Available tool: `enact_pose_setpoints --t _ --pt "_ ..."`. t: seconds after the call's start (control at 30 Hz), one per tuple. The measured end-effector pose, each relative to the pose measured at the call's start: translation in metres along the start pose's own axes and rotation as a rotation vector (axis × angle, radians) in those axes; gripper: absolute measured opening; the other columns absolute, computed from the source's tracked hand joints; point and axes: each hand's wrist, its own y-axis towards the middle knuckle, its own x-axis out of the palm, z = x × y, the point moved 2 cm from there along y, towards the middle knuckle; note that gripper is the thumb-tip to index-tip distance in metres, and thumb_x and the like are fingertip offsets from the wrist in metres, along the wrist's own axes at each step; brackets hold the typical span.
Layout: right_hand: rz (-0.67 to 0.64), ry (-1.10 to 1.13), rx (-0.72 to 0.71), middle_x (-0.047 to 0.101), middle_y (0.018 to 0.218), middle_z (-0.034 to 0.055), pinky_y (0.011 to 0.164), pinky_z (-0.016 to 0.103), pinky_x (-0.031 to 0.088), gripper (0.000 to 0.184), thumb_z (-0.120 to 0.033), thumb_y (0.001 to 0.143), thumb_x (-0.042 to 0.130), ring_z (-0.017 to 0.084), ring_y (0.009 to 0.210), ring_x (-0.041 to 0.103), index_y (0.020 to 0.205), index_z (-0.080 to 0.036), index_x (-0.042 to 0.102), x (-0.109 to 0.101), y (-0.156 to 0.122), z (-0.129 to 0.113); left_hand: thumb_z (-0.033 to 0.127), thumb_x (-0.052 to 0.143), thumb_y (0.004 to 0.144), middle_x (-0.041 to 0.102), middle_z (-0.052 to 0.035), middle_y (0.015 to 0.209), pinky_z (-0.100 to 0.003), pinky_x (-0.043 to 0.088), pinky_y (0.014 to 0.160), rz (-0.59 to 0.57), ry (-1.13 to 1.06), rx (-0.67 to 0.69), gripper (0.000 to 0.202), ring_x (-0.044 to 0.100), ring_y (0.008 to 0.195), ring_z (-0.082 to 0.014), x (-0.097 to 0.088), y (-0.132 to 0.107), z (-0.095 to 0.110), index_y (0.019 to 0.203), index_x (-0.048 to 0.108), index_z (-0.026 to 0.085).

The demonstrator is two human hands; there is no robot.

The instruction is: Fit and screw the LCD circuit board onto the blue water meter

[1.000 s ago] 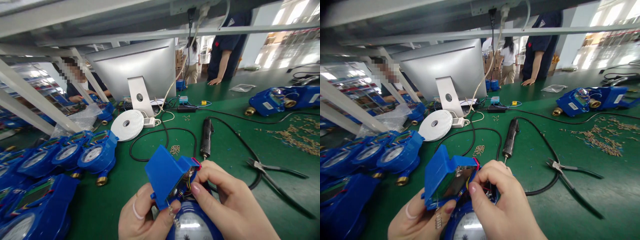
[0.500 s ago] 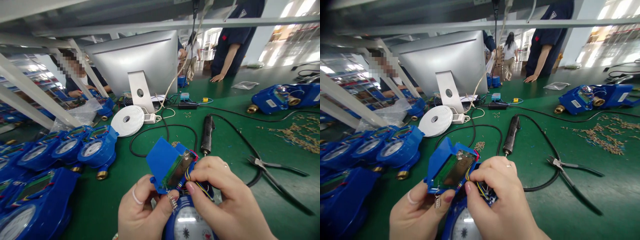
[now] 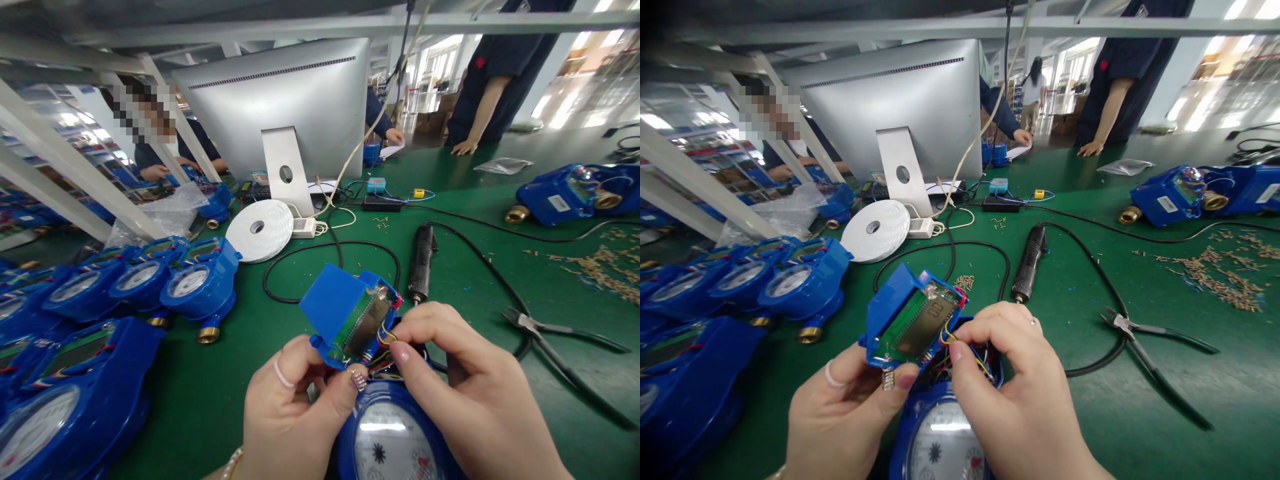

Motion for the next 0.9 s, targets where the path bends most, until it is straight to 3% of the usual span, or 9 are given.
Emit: enact_pose_setpoints --t 0.1,0.27,0.4,0.63,0.9 --pt "-0.009 0.027 0.024 0.06 0.072 -0.0001 0.064 0.029 0.043 0.012 -0.017 0.081 0.057 0.014 0.07 0.055 0.07 -0.02 0.061 0.0 -0.0004 0.0001 0.031 0.078 0.067 0.066 -0.0013 0.06 -0.019 0.043 0.046 -0.015 -0.105 -0.065 0.01 0.053 0.05 -0.0123 0.0002 0.0012 0.0015 0.07 0.074 0.021" --pt "-0.007 -0.011 -0.024 0.06 0.074 -0.0004 0.065 0.029 0.042 0.011 -0.016 0.08 0.059 0.015 0.072 0.055 0.07 -0.02 0.06 0.0009 -0.0012 -0.0007 0.04 0.081 0.064 0.05 0.0036 0.043 -0.013 0.028 0.034 -0.069 -0.267 -0.269 0.025 0.037 0.037 -0.0042 0.0008 0.0019 -0.003 0.07 0.072 0.018" --pt "-0.006 -0.03 -0.056 0.06 0.075 -0.0014 0.066 0.028 0.042 0.011 -0.015 0.081 0.059 0.013 0.073 0.055 0.071 -0.02 0.06 0.0004 0.0004 -0.0025 0.047 0.082 0.061 0.053 0.0024 0.044 -0.011 0.03 0.036 -0.112 -0.376 -0.38 0.035 0.04 0.038 -0.0033 0.003 0.0006 -0.0076 0.068 0.069 0.015" --pt "-0.013 0.046 -0.012 0.06 0.074 -0.0014 0.064 0.027 0.043 0.012 -0.015 0.081 0.058 0.013 0.071 0.056 0.071 -0.02 0.06 -0.0009 0.0 -0.0019 0.043 0.082 0.063 0.05 0.0039 0.046 -0.01 0.027 0.036 -0.132 -0.363 -0.351 0.03 0.038 0.039 -0.0029 0.0022 0.0009 -0.0052 0.069 0.069 0.016" --pt "0.048 -0.044 -0.079 0.06 0.073 -0.0019 0.067 0.029 0.04 0.013 -0.01 0.078 0.06 0.013 0.073 0.055 0.069 -0.02 0.059 0.0011 -0.0017 -0.0033 0.049 0.08 0.063 0.05 0.0034 0.046 -0.011 0.028 0.036 -0.162 -0.353 -0.371 0.038 0.038 0.039 -0.0032 0.0017 0.0018 -0.0078 0.069 0.066 0.014"
